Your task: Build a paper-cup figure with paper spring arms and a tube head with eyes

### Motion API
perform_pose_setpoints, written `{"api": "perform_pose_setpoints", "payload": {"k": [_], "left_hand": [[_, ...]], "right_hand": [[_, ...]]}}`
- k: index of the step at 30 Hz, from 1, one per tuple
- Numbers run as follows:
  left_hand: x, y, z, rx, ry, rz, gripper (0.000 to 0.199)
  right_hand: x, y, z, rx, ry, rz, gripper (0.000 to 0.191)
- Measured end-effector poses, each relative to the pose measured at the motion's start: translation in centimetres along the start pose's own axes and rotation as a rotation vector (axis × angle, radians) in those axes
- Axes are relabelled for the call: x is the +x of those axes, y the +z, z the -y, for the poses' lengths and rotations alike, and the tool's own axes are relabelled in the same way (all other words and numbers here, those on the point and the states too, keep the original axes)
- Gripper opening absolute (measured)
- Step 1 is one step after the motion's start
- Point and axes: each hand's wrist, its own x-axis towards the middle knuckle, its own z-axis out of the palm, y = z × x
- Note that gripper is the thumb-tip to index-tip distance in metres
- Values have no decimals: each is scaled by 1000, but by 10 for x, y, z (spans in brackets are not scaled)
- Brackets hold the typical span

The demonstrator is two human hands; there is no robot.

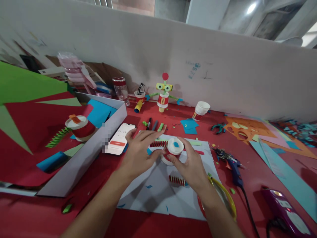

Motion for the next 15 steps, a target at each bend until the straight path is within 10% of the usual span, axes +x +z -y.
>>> {"api": "perform_pose_setpoints", "payload": {"k": [10, 15], "left_hand": [[0, -18, 33, -561, -373, -520, 54], [2, -15, 43, -610, -416, -376, 42]], "right_hand": [[1, -3, 2, 14, 21, -4, 56], [0, -2, 1, 31, 20, -11, 57]]}}
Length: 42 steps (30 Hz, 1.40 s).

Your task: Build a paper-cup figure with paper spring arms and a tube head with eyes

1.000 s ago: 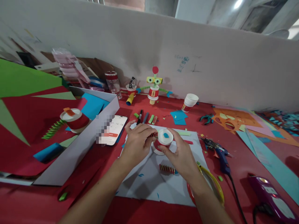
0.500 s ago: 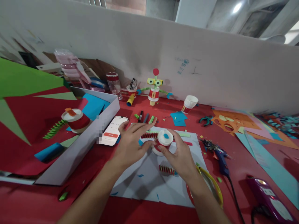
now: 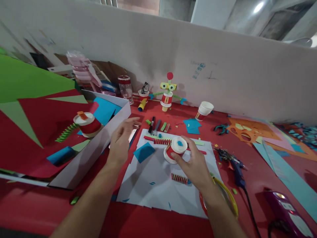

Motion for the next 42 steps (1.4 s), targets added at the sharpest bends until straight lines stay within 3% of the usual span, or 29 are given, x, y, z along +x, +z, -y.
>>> {"api": "perform_pose_setpoints", "payload": {"k": [1, 3, 5, 11, 16, 23, 33, 42], "left_hand": [[1, -1, 1, 19, 4, 123, 45], [2, -3, 3, 66, 25, 376, 75], [3, -4, 3, 133, 55, 515, 92], [1, 1, 1, 250, 162, 539, 75], [0, 4, 4, 110, -15, 607, 65], [-5, 11, -1, 134, -89, 482, 32], [-15, 19, -15, 177, -57, 376, 22], [-24, 23, -15, 335, -95, 265, 15]], "right_hand": [[0, 0, -1, 0, -1, -1, 58], [0, 0, -2, 2, -3, 2, 59], [0, 0, -2, 8, -2, 5, 59], [0, 2, -2, -3, -23, 5, 57], [1, 3, -4, -2, -12, -2, 59], [0, 4, -4, -6, -30, -9, 59], [0, 4, -2, -29, -35, -9, 58], [-1, 4, -4, -43, -45, -18, 59]]}}
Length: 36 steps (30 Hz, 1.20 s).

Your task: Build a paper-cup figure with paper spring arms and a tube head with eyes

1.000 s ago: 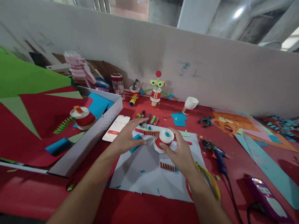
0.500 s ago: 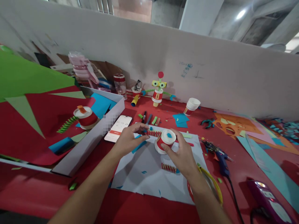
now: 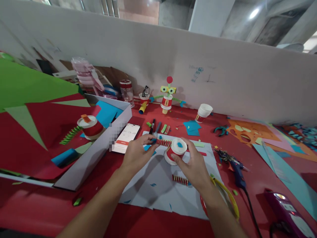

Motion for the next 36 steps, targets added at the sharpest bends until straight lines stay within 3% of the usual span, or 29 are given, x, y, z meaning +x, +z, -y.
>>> {"api": "perform_pose_setpoints", "payload": {"k": [4, 13, 20, 26, 29, 33, 36], "left_hand": [[-2, 2, 3, 55, 5, -3, 19], [-8, 3, 7, 373, 283, -55, 35], [-4, -4, 1, 295, 87, 69, 56], [2, -10, 2, 239, 51, 76, 76], [5, -13, 5, 48, 113, -84, 74], [9, -17, 16, -234, 186, -555, 36], [12, -19, 22, -230, 118, -629, 35]], "right_hand": [[0, 1, 0, -13, -8, -21, 58], [0, 1, -2, -28, -44, -12, 60], [0, 0, -1, -18, -39, -25, 58], [0, -1, 0, -16, -5, -14, 59], [0, 0, 0, 4, -10, -10, 58], [-1, 0, 2, 36, -11, -3, 56], [0, -1, 3, 48, -11, 14, 61]]}}
